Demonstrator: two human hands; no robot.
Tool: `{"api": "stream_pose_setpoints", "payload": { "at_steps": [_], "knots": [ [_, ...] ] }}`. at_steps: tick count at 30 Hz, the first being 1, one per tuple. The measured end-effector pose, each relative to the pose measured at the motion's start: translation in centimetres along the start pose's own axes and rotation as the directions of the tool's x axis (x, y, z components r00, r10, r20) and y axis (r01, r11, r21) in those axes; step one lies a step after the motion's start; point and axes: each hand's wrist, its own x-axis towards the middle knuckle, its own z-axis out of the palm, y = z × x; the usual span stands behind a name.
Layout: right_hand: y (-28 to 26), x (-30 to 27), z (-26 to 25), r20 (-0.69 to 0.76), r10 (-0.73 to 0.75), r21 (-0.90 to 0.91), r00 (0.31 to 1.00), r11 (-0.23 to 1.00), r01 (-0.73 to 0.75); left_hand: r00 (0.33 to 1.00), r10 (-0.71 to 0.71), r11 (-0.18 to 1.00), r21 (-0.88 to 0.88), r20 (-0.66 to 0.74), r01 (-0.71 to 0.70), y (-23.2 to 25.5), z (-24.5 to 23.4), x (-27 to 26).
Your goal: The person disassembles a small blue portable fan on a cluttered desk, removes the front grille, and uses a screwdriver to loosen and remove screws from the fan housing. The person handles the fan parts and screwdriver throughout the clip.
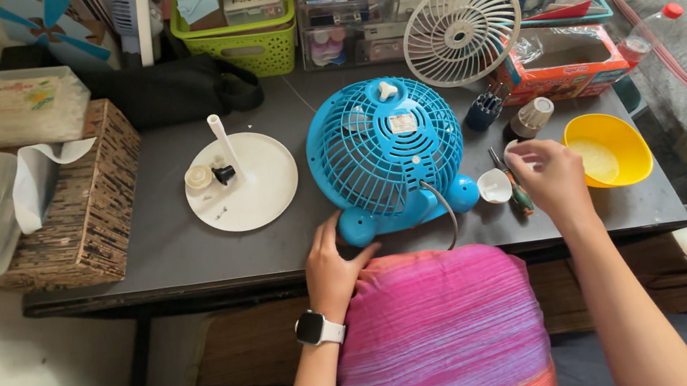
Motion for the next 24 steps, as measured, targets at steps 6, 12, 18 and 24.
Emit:
{"api": "stream_pose_setpoints", "payload": {
  "at_steps": [6,12,18,24],
  "knots": [
    [-8.1,-1.3,-1.4,0.139,-0.002,0.178,0.99,0.984,-0.023,0.999,-0.035,0.999,0.018,0.038,0.034,0.4,-0.4,0.4],
    [-8.9,-1.6,0.4,0.136,-0.13,0.281,0.982,0.956,0.087,0.993,-0.024,1.0,-0.014,0.116,0.026,-0.1,-0.8,0.7],
    [-0.8,0.8,0.6,0.012,0.113,0.168,0.994,0.979,-0.113,0.966,-0.157,0.967,-0.167,0.207,0.193,-1.2,-3.1,3.1],
    [6.0,-3.1,-2.9,-0.01,0.362,-0.207,0.932,0.911,-0.356,0.991,0.068,0.998,0.023,-0.118,-0.066,1.7,-3.9,7.4]
  ]
}}
